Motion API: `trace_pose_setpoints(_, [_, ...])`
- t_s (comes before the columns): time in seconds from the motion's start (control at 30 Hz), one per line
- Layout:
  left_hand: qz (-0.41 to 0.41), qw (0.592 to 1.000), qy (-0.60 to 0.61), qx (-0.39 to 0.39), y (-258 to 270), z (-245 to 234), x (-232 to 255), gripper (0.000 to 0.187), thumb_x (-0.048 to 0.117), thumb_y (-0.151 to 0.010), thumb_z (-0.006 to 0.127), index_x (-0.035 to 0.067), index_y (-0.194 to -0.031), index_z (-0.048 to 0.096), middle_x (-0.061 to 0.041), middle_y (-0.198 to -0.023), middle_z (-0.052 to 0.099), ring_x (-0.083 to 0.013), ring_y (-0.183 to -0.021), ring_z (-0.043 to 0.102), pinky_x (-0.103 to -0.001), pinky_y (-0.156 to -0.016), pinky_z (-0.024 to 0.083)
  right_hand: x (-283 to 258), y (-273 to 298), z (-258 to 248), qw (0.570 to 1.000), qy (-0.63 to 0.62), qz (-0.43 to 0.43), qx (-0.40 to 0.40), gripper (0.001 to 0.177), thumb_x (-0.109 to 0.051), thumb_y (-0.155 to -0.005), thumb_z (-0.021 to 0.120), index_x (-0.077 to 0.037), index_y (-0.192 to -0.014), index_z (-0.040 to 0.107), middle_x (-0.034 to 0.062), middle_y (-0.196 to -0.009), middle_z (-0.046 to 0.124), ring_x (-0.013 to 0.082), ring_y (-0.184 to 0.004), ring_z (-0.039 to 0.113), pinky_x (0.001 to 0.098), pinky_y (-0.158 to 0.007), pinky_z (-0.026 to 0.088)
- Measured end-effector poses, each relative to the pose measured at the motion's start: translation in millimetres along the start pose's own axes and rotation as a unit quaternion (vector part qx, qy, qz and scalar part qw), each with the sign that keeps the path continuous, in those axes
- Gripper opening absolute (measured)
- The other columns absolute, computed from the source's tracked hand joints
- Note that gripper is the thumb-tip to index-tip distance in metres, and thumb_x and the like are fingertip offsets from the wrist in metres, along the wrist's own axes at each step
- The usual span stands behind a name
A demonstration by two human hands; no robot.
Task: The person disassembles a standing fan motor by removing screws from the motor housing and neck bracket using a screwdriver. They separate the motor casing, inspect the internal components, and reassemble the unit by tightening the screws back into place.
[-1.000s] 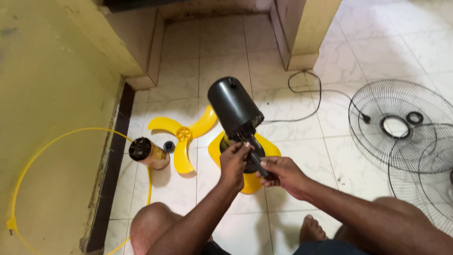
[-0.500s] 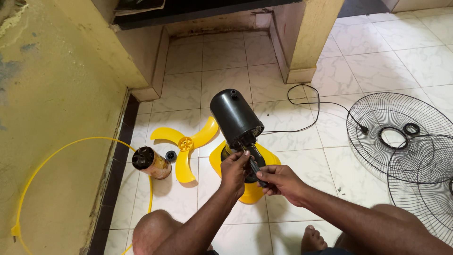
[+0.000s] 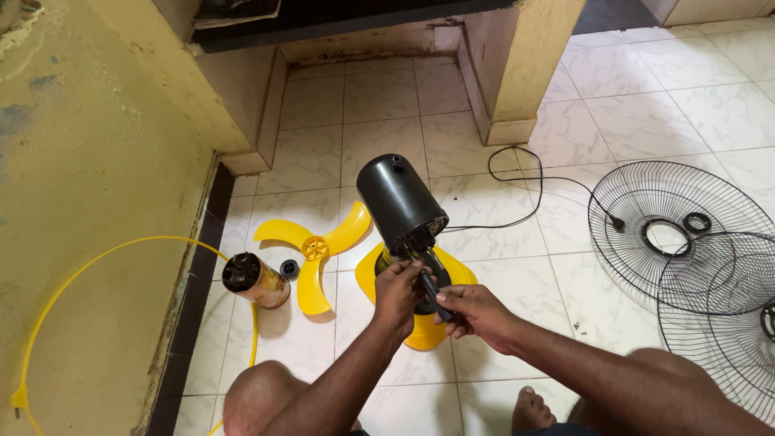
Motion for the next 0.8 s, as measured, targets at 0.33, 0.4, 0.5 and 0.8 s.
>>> trace_pose_setpoints(0.33, [0.024, 0.999, -0.03, 0.008, -8, -4, -6, 0.017, 0.016, -0.095, 0.07, 0.0, -0.101, 0.068, -0.005, -0.086, 0.069, -0.0129, -0.072, 0.064, -0.027, -0.066, 0.054, 5, -1, -3, 0.997, -0.042, 0.058, -0.002, 0.033, -0.03, -0.1, 0.051, -0.006, -0.117, 0.065, 0.0083, -0.09, 0.077, 0.0108, -0.061, 0.065, 0.0241, -0.056, 0.054])
trace_pose_setpoints(0.4, [0.03, 0.999, -0.023, 0.001, -8, -3, -4, 0.017, 0.016, -0.095, 0.07, 0.0, -0.101, 0.068, -0.006, -0.086, 0.069, -0.0136, -0.071, 0.063, -0.028, -0.066, 0.053, 0, -3, -3, 0.999, -0.018, 0.024, -0.01, 0.033, -0.025, -0.099, 0.049, -0.008, -0.121, 0.067, 0.0066, -0.091, 0.076, 0.0101, -0.061, 0.065, 0.0235, -0.056, 0.054])
trace_pose_setpoints(0.5, [0.029, 0.999, -0.03, 0.007, -4, -5, -5, 0.017, 0.016, -0.096, 0.069, -0.001, -0.102, 0.067, -0.006, -0.088, 0.069, -0.0136, -0.075, 0.065, -0.028, -0.068, 0.054, 7, -3, -8, 0.999, 0.006, 0.025, 0.02, 0.032, -0.024, -0.098, 0.054, -0.009, -0.122, 0.069, 0.0046, -0.093, 0.077, 0.0089, -0.061, 0.063, 0.0224, -0.055, 0.053])
trace_pose_setpoints(0.8, [0.016, 1.0, -0.005, 0.006, -3, -1, -6, 0.018, 0.01, -0.097, 0.064, -0.003, -0.11, 0.065, -0.011, -0.097, 0.073, -0.0169, -0.081, 0.069, -0.031, -0.075, 0.059, 14, -8, -4, 0.999, -0.017, 0.029, -0.001, 0.043, -0.042, -0.106, 0.053, -0.001, -0.109, 0.065, 0.0019, -0.087, 0.068, 0.0092, -0.061, 0.062, 0.0235, -0.055, 0.052])
Point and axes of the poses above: each hand's wrist, its own y-axis away from the middle knuckle, its own z-axis out of the palm, x = y × z, the point moved 8 cm from there along -y, towards the middle knuckle
